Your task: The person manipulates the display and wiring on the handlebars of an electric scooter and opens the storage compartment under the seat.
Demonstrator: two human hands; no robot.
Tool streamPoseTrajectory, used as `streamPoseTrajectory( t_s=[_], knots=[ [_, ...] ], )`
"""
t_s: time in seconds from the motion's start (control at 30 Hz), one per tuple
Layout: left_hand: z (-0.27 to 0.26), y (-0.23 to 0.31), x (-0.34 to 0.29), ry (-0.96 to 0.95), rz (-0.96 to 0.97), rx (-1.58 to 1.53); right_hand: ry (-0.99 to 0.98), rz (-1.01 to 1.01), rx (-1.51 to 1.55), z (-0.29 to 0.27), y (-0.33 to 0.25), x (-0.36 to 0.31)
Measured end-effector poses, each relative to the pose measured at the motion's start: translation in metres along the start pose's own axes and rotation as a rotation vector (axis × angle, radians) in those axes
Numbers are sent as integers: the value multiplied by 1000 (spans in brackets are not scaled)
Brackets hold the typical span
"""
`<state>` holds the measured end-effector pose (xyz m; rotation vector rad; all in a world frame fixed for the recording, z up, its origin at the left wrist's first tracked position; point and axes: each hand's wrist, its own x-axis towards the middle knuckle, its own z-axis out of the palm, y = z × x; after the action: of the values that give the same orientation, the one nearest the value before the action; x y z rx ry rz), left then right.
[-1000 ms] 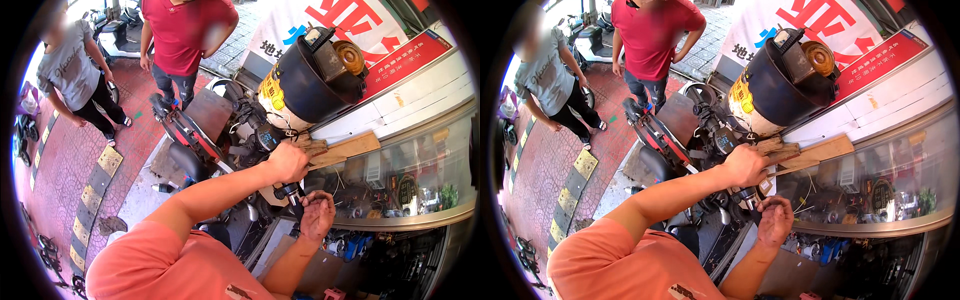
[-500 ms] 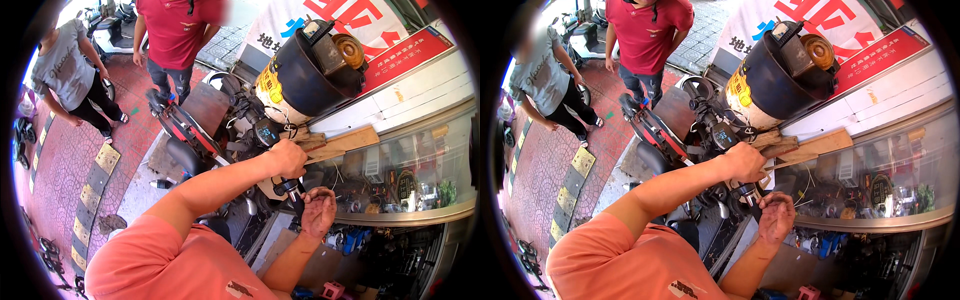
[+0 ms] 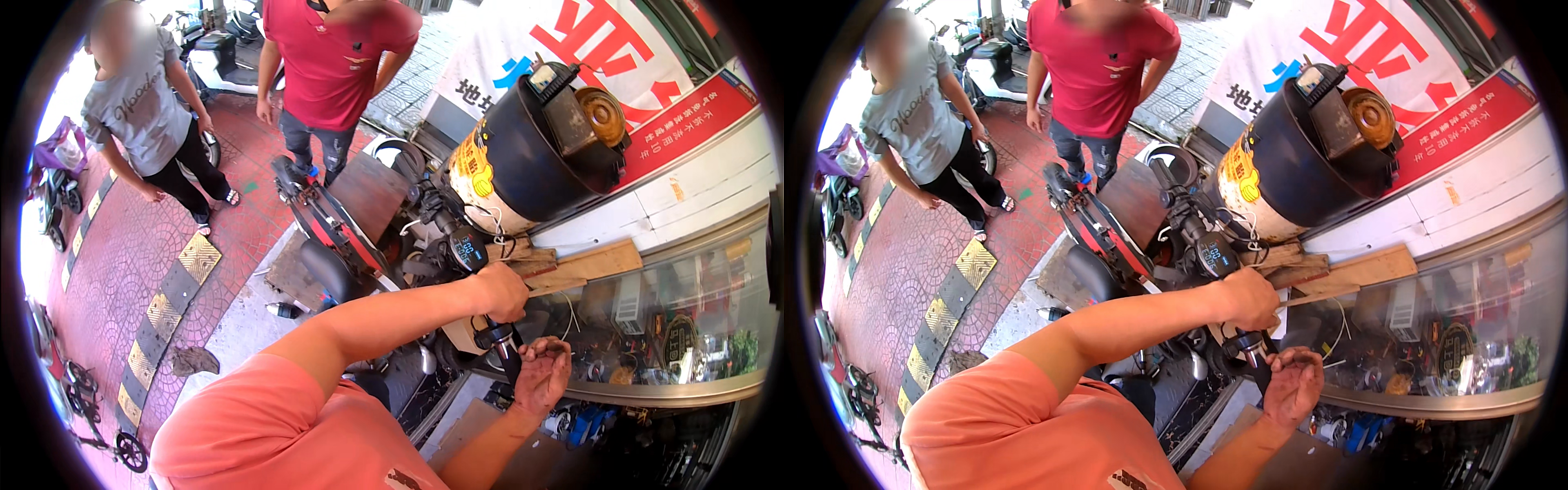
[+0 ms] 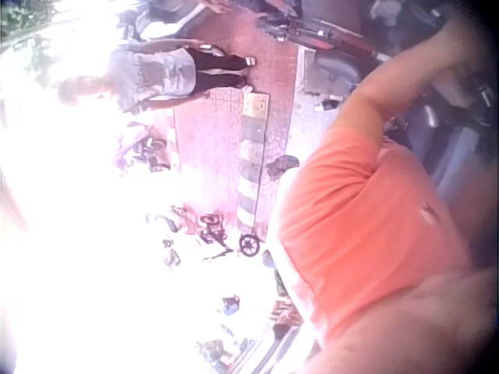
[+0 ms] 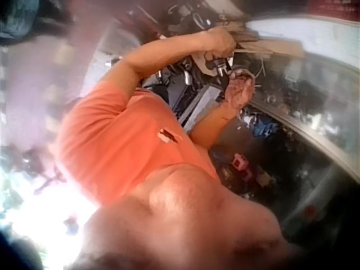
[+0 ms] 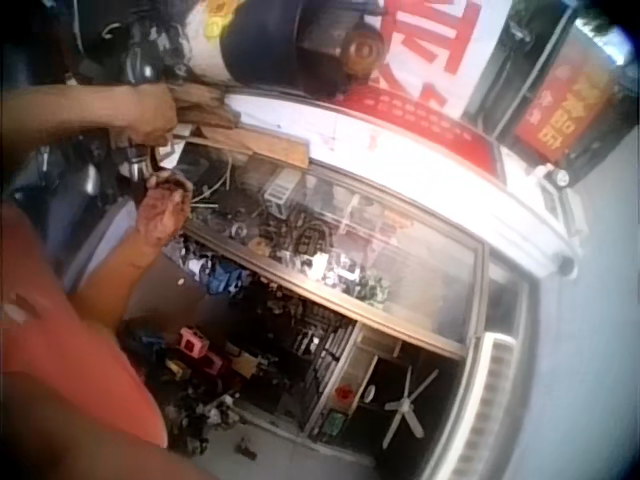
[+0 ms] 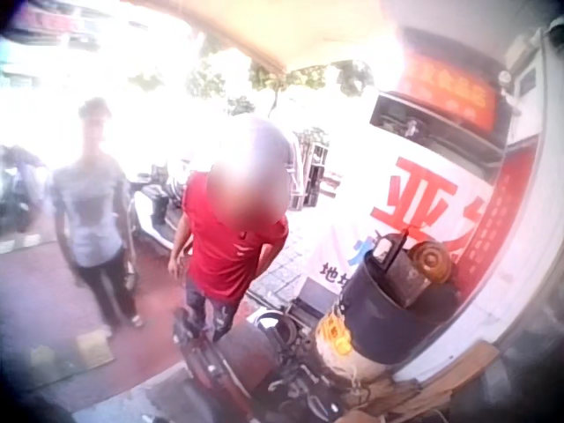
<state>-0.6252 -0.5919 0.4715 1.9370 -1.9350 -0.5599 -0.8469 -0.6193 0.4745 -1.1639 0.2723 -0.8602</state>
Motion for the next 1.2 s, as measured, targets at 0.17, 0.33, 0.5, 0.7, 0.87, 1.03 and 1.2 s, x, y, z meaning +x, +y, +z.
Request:
streamPoseTrajectory(
  t_s=[0.17, 0.33, 0.5, 0.7, 0.87, 1.03, 1.2],
  knots=[
    [2, -4, 7, -48, 45, 56, -21, 11, 16, -2, 1, 3],
    [5, -5, 16, -59, 31, 67, -33, 12, 14, -5, -1, 8],
    [4, 0, 16, -32, -11, 40, -1, 14, 28, -16, -2, 11],
    [13, 0, 0, 229, -3, -19, -56, 41, -66, -18, 0, 15],
    [51, -11, -50, 1011, 269, -449, -123, 86, -134, -16, 3, 15],
    [173, -42, -225, 976, -334, -460, -113, 29, -124, -23, -2, 9],
    [426, -23, -522, 483, -1666, -817, -263, 83, -56, -31, 9, 22]
  ],
)
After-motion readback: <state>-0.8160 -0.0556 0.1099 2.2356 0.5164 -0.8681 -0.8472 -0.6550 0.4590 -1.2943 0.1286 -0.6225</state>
